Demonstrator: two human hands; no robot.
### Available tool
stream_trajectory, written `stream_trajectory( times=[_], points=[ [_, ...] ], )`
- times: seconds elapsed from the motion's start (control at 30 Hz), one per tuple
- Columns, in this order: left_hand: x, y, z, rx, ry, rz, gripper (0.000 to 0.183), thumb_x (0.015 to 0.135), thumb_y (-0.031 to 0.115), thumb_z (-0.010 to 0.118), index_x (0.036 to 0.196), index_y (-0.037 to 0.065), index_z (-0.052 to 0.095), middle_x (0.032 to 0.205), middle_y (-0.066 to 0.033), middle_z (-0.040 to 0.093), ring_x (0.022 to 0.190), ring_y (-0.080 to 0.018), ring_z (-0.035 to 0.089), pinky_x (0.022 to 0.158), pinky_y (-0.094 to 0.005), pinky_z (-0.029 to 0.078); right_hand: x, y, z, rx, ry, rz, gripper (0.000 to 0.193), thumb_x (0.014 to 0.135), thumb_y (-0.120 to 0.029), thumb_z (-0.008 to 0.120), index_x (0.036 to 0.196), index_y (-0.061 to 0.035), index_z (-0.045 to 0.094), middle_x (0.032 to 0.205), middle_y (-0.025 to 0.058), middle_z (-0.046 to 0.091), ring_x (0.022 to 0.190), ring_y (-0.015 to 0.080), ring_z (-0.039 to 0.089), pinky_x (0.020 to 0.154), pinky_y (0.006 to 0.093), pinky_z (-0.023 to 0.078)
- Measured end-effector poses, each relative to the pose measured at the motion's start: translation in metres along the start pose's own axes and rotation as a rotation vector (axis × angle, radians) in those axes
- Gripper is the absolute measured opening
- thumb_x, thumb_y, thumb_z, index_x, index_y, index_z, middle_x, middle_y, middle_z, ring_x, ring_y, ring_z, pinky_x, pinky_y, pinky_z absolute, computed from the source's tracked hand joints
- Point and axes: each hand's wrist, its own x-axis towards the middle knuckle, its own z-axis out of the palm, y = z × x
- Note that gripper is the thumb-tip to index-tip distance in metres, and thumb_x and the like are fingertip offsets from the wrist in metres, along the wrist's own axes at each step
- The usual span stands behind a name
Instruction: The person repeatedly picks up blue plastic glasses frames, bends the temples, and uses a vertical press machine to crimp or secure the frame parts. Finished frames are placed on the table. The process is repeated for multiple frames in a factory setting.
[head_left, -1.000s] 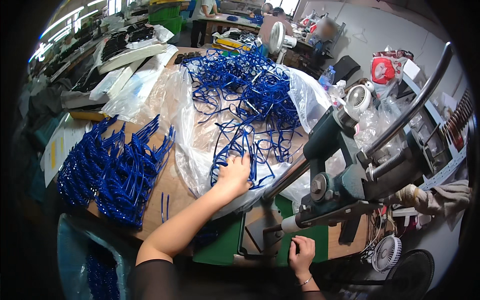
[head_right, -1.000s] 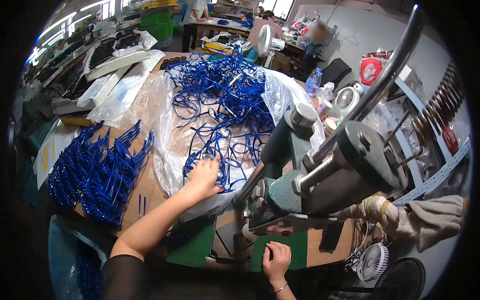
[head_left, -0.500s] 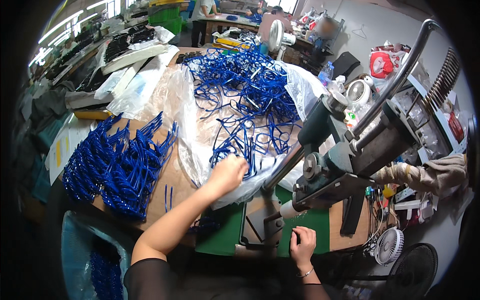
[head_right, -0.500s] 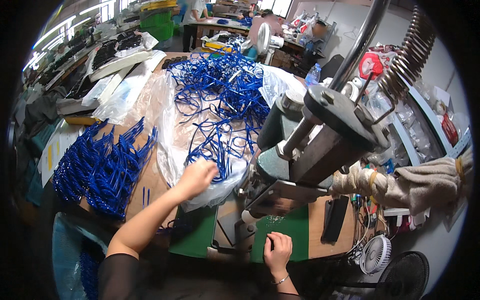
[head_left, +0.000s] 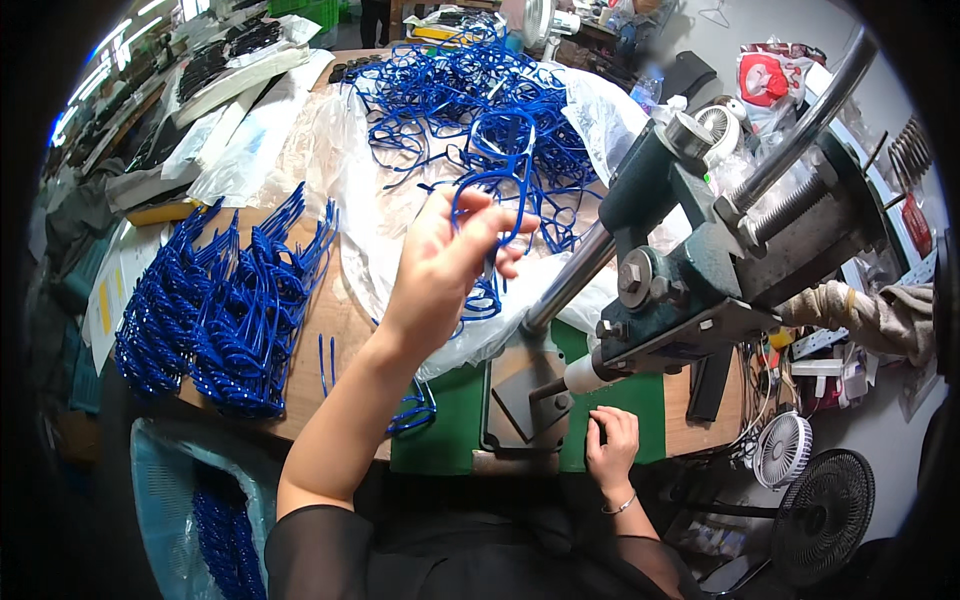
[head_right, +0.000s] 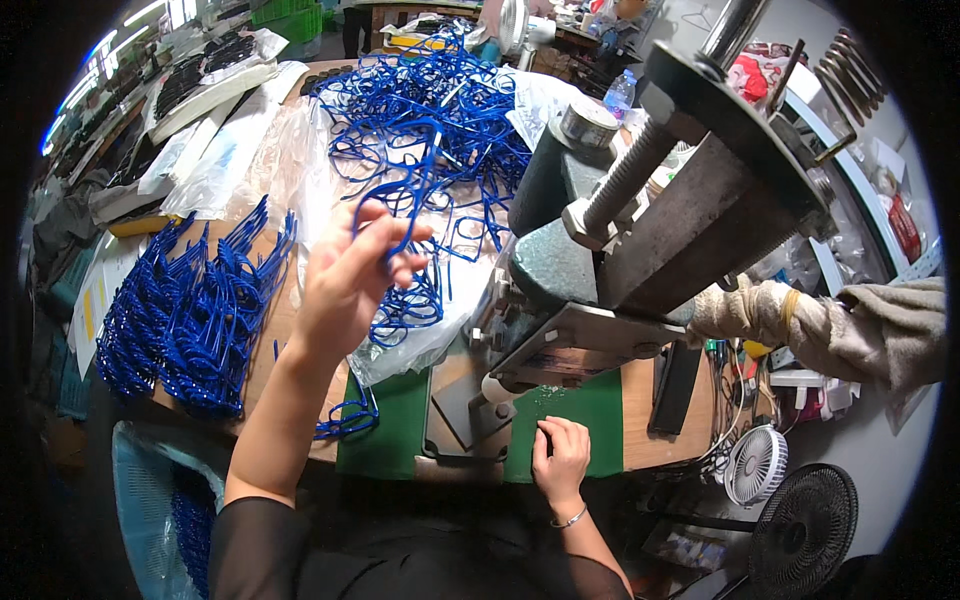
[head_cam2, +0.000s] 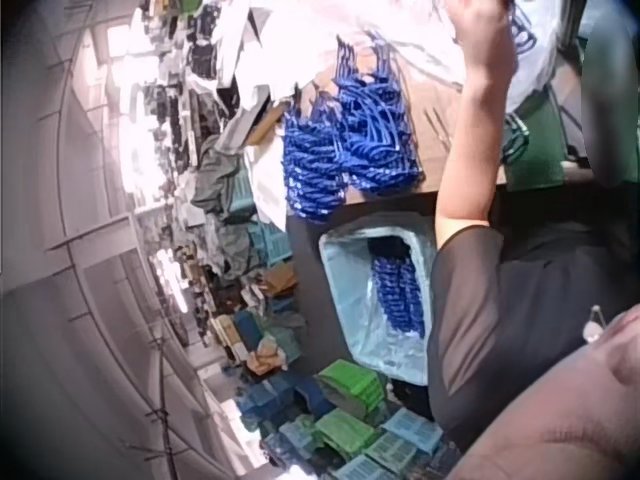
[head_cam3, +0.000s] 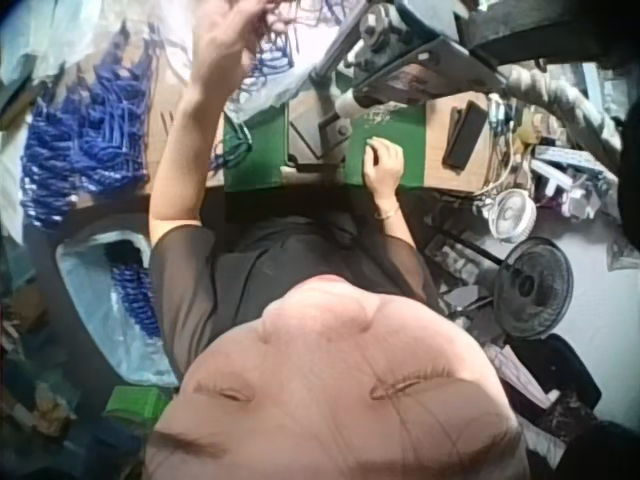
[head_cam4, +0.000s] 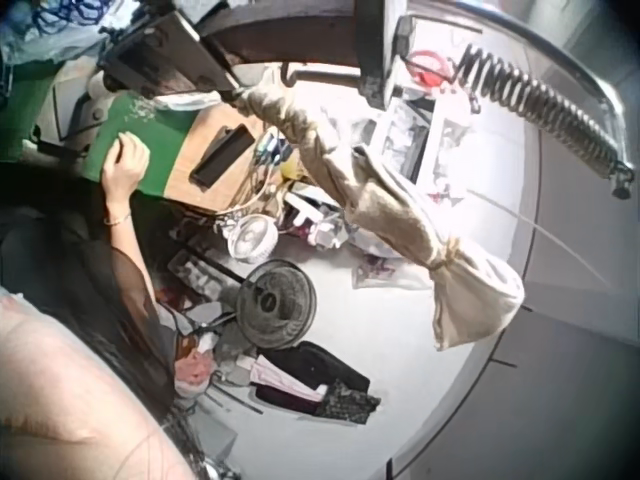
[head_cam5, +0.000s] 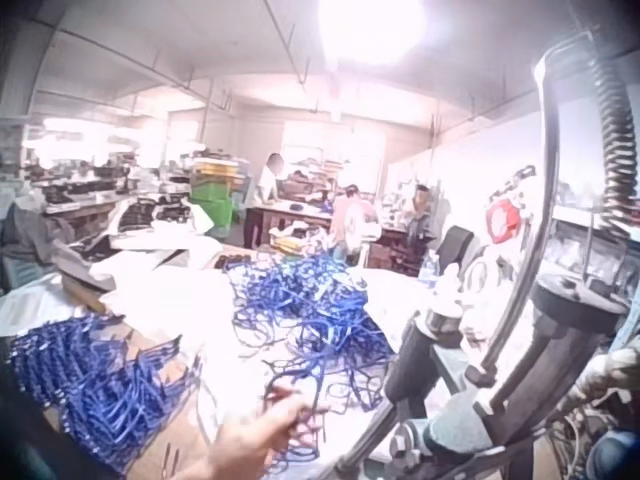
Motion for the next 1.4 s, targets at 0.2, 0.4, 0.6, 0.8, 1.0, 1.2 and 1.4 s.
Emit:
stream_trajectory(
  times=[0.2,0.4,0.6,0.8,1.0,1.2,1.4],
  points=[
    [-0.083,0.015,0.033,0.245,0.053,-0.088,0.061,0.073,-0.002,0.063,0.122,0.0,0.026,0.093,-0.0157,0.058,0.072,-0.0116,0.056,0.068,-0.0216,0.044,0.009,0.009,0.001,0.038,-0.12,-0.019,0.023,0.071,-0.008,0.062,0.093,-0.0052,0.058,0.096,0.0105,0.057,0.089,0.0286,0.051,0.079,0.0353,0.041],
    [-0.144,-0.015,0.039,0.383,0.323,0.11,0.083,0.07,0.019,0.072,0.131,0.002,0.018,0.084,-0.011,0.055,0.067,-0.0167,0.057,0.046,-0.0184,0.044,0.014,0.004,-0.002,-0.088,-0.22,-0.094,0.033,0.073,-0.009,0.061,0.105,-0.002,0.056,0.104,0.0105,0.054,0.09,0.0276,0.048,0.081,0.0359,0.041],
    [-0.162,-0.014,0.035,0.425,0.273,0.102,0.085,0.068,0.013,0.073,0.131,0.004,0.017,0.089,-0.0119,0.053,0.058,-0.0156,0.053,0.05,-0.0235,0.046,0.021,0.003,-0.029,0.24,-0.246,0.155,0.022,0.076,-0.007,0.059,0.096,-0.0005,0.056,0.093,0.0151,0.056,0.082,0.0266,0.056,0.074,0.0331,0.045],
    [-0.147,-0.01,0.021,0.409,0.417,-0.013,0.074,0.074,0.002,0.064,0.129,0.002,0.014,0.094,-0.0152,0.054,0.068,-0.0113,0.054,0.058,-0.0198,0.047,0.045,-0.105,-0.1,1.894,-1.217,0.147,0.011,0.085,-0.012,0.053,0.086,-0.0025,0.049,0.099,0.0115,0.051,0.093,0.0213,0.053,0.08,0.032,0.042],
    [-0.151,-0.013,0.025,0.436,0.353,-0.012,0.07,0.073,0.0,0.063,0.127,0.001,0.018,0.091,-0.0143,0.054,0.067,-0.0126,0.055,0.058,-0.0209,0.047,0.063,-0.138,-0.097,2.292,-1.284,0.386,0.01,0.088,-0.009,0.044,0.082,-0.0017,0.042,0.095,0.0131,0.042,0.088,0.0274,0.057,0.077,0.0381,0.048],
    [-0.127,-0.042,-0.002,0.616,0.361,0.026,0.066,0.072,-0.01,0.058,0.126,0.004,0.022,0.092,-0.0094,0.049,0.077,-0.009,0.05,0.065,-0.0174,0.042,0.063,-0.156,-0.089,2.41,-1.091,0.187,0.011,0.086,-0.012,0.05,0.082,-0.0037,0.044,0.096,0.013,0.043,0.088,0.0289,0.057,0.082,0.0413,0.044],
    [-0.105,-0.053,-0.02,0.666,0.296,-0.012,0.06,0.075,-0.004,0.06,0.123,-0.001,0.023,0.091,-0.0111,0.051,0.07,-0.009,0.05,0.062,-0.019,0.042,0.071,-0.167,-0.094,2.427,-1.057,0.26,0.011,0.085,-0.012,0.052,0.081,-0.0043,0.046,0.094,0.0122,0.045,0.086,0.0269,0.055,0.083,0.0411,0.043]
  ],
)
